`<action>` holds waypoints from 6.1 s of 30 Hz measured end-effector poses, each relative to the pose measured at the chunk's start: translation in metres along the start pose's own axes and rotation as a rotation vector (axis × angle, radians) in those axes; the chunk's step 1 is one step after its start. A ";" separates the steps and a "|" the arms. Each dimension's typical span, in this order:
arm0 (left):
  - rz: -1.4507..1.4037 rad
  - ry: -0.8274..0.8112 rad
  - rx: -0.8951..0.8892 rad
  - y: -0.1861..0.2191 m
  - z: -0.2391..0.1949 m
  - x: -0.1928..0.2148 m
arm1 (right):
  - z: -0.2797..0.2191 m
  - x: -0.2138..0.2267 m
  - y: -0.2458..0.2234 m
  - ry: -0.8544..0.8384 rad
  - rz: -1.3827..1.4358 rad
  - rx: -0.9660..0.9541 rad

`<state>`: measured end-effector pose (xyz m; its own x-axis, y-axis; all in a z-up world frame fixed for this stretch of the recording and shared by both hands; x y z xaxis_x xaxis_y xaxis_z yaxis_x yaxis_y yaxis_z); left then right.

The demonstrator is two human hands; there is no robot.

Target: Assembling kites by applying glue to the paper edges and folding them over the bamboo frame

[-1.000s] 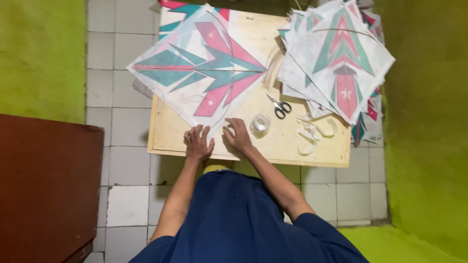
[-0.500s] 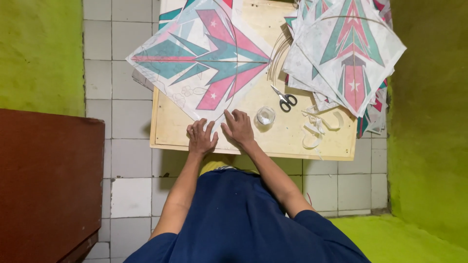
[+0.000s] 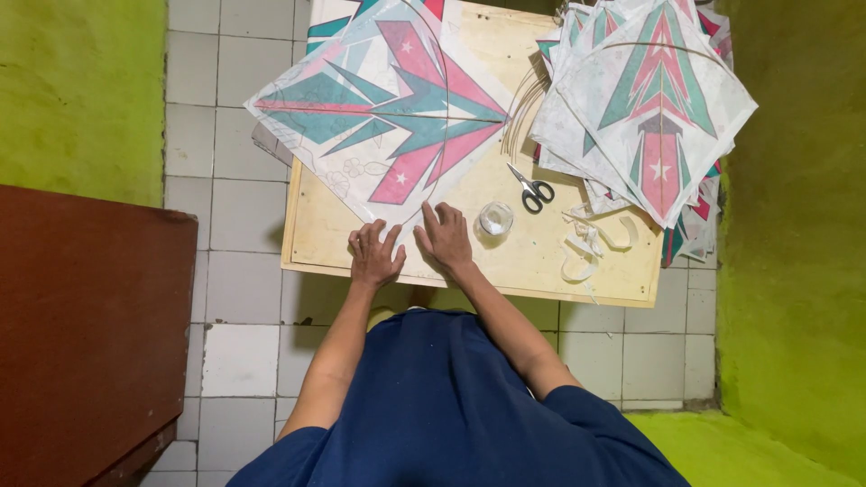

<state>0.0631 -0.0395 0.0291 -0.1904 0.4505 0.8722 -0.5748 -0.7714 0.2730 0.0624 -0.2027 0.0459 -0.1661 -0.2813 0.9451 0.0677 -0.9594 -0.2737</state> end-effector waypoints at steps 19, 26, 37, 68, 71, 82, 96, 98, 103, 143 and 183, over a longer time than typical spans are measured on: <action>-0.025 0.083 0.038 -0.005 -0.003 -0.009 | -0.069 0.110 0.068 0.448 -0.082 -0.234; -0.013 0.026 0.074 -0.007 -0.005 -0.010 | -0.057 0.099 0.115 -0.171 -0.037 -0.505; 0.069 0.041 0.050 0.004 0.002 0.004 | -0.037 0.062 0.117 -0.407 -0.215 -0.379; 0.069 0.143 -0.001 0.011 0.005 0.004 | -0.058 0.075 0.085 0.119 -0.052 -0.213; 0.068 0.145 -0.003 0.007 0.004 0.009 | -0.046 0.089 0.051 0.356 0.036 0.001; 0.068 0.109 0.078 0.002 -0.004 0.006 | -0.013 0.021 0.002 0.129 0.188 0.106; -0.026 0.127 0.046 0.000 0.004 0.007 | -0.018 -0.002 -0.001 0.175 -0.035 0.165; -0.024 0.127 0.038 0.002 0.004 0.006 | -0.020 -0.003 0.002 0.182 -0.046 0.159; -0.010 0.140 0.037 0.000 0.004 0.007 | -0.015 0.000 0.003 0.145 -0.037 0.081; -0.002 0.158 0.025 0.004 0.004 0.010 | -0.015 0.018 -0.003 0.239 -0.048 0.150; -0.004 0.404 0.142 -0.011 -0.007 0.027 | -0.047 0.090 0.085 -0.174 -0.113 -0.370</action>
<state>0.0583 -0.0157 0.0469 -0.5012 0.5718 0.6495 -0.4662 -0.8107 0.3541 0.0075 -0.3107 0.0992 0.0189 -0.1975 0.9801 -0.3040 -0.9350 -0.1825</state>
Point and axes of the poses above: each hand's wrist, its own z-axis towards the middle knuckle, its own x-axis out of the back of the hand, y = z × x, the point moved 8 cm from there along z, towards the middle knuckle, and after that the axes turned 6 degrees about -z, right-handed, at the moved point
